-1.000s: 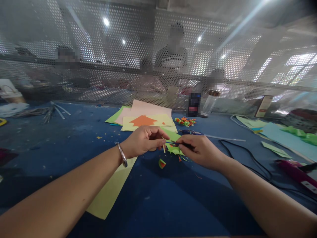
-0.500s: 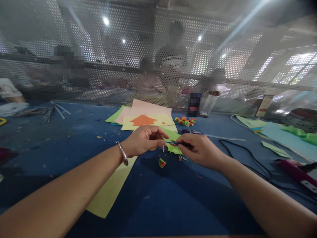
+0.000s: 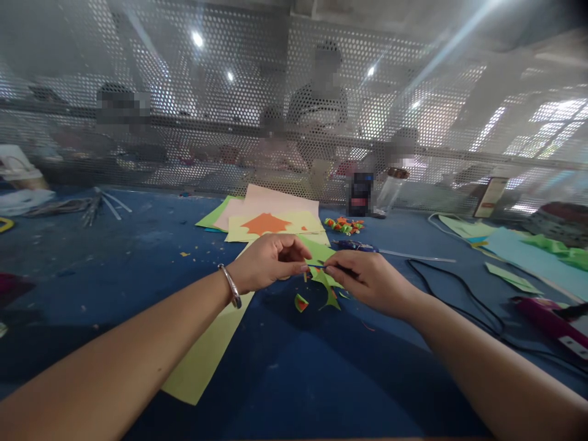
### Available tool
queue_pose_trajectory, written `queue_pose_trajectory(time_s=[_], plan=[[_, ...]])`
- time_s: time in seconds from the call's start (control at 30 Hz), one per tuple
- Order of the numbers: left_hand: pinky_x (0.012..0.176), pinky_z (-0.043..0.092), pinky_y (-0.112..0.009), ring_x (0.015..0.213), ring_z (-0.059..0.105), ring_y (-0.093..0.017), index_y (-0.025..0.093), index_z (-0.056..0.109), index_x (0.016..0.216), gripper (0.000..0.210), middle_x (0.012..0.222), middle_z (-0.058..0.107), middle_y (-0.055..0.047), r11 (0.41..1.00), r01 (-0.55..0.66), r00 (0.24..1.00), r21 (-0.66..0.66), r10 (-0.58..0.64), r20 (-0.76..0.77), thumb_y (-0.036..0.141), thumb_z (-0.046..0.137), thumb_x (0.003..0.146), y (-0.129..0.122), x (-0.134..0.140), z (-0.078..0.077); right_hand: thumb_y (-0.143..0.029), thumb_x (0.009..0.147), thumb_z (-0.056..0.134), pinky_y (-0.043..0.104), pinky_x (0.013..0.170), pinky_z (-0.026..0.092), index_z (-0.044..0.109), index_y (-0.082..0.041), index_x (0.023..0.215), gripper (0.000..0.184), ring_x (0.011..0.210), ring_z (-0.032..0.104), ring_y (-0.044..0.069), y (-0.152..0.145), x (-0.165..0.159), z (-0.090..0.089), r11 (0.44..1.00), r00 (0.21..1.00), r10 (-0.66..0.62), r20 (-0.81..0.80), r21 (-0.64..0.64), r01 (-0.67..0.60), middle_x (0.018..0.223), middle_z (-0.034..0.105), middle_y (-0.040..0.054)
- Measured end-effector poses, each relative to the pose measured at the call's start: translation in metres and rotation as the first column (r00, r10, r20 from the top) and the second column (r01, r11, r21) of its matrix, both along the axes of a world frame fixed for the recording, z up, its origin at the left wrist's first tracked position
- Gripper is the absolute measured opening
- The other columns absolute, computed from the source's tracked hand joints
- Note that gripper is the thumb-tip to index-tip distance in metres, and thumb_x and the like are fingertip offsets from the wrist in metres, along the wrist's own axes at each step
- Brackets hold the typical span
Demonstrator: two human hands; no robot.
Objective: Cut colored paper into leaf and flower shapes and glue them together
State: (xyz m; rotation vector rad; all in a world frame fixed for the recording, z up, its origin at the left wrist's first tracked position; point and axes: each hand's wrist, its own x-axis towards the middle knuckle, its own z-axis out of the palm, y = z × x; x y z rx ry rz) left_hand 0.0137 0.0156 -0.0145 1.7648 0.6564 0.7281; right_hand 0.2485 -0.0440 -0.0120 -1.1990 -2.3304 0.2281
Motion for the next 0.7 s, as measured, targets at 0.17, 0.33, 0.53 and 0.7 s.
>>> queue_pose_trajectory(time_s=[0.17,0.33,0.53,0.7], plan=[[0.065,0.045,-0.025,0.072,0.061,-0.013,0.017,0.064,0.095,0.023,0.080,0.066,-0.002,0.999,-0.039,0.999,0.029,0.040,-0.033,0.027,0.077,0.079,0.001,0.000,-0.001,-0.023,0.100,0.051,0.025,0.066,0.041,0.069,-0.018,0.097,0.019,0.072,0.060,0.013,0.002,0.000,-0.002,0.999,1.000,0.014,-0.003,0.032,-0.014,0.083,0.068,0.0020],[0.068,0.047,-0.028,0.075,0.064,-0.015,0.017,0.062,0.106,0.033,0.082,0.070,-0.003,0.999,-0.044,0.997,0.010,0.045,-0.068,0.027,0.077,0.078,-0.001,-0.001,0.001,-0.022,0.099,0.052,0.026,0.067,0.042,0.070,-0.018,0.098,0.019,0.073,0.061,0.013,0.003,0.001,-0.004,0.999,1.000,0.014,0.010,0.044,-0.014,0.084,0.070,0.0022],[0.065,0.046,-0.028,0.069,0.062,-0.014,0.017,0.061,0.108,0.033,0.079,0.071,-0.004,0.997,-0.080,0.994,-0.018,0.079,-0.070,0.035,0.073,0.084,-0.009,0.000,0.010,-0.022,0.100,0.052,0.025,0.065,0.043,0.070,-0.017,0.097,0.019,0.071,0.061,0.013,0.002,0.001,-0.002,0.997,0.999,0.036,-0.010,0.074,-0.035,0.083,0.069,0.0026],[0.064,0.045,-0.028,0.066,0.062,-0.013,0.017,0.061,0.107,0.026,0.076,0.071,-0.004,0.994,-0.100,0.992,-0.035,0.097,-0.076,0.031,0.070,0.087,-0.010,0.000,0.011,-0.021,0.100,0.052,0.025,0.067,0.044,0.070,-0.017,0.096,0.018,0.072,0.061,0.013,0.001,0.000,-0.003,0.995,0.999,0.045,-0.007,0.087,-0.044,0.082,0.069,0.0027]])
